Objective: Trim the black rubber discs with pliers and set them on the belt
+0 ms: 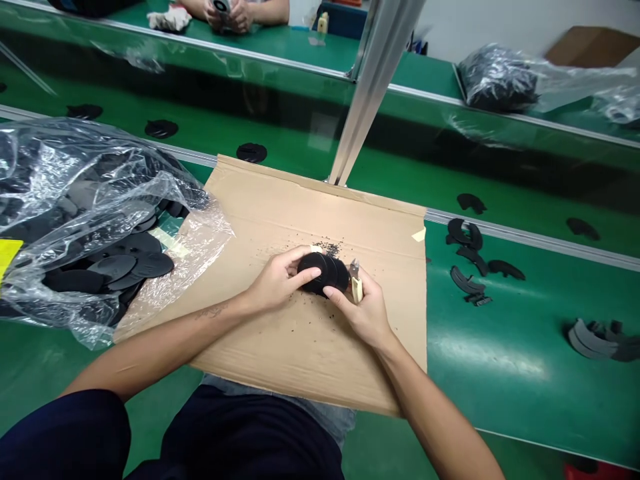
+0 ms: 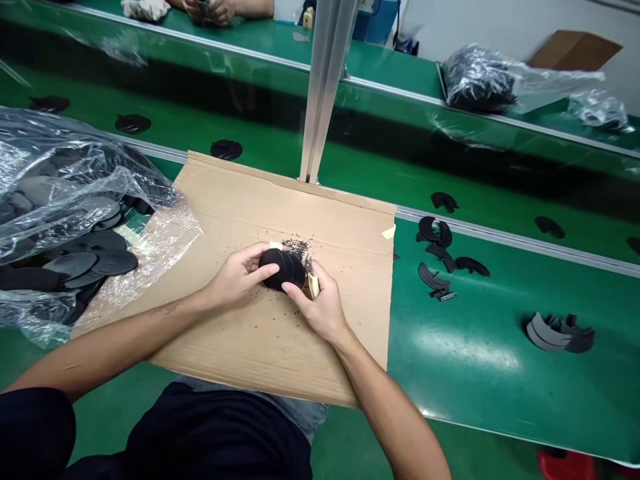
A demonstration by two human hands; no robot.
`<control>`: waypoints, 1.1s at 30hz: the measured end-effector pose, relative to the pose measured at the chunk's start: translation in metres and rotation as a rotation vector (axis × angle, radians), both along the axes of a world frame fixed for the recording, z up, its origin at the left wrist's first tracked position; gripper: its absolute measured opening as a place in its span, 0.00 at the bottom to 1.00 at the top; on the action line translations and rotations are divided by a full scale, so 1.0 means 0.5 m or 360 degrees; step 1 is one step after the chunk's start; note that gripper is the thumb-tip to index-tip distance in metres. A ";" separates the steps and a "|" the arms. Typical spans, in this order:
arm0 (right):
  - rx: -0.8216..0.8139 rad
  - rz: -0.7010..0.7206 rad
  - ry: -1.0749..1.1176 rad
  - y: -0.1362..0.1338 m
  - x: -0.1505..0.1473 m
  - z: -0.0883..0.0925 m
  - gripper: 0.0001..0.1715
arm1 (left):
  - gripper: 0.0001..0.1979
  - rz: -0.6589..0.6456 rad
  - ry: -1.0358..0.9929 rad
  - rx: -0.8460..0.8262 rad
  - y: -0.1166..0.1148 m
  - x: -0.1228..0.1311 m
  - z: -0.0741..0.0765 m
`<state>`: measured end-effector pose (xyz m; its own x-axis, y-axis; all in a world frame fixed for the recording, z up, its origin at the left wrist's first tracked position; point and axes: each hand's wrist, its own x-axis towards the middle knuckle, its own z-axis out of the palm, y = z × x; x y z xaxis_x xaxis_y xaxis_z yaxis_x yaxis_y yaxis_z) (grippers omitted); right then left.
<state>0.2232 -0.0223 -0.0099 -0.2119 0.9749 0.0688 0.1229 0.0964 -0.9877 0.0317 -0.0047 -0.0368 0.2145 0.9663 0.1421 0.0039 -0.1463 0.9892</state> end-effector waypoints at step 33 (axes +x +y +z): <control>0.0777 0.0062 -0.0466 0.004 0.027 0.001 0.03 | 0.14 -0.0062 0.0463 0.0788 -0.003 -0.031 0.026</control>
<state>0.2366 -0.0205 -0.0092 -0.3252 0.8357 0.4424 0.3721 0.5432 -0.7526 0.0165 -0.0062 -0.0240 0.3468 0.7902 0.5053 0.2510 -0.5972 0.7618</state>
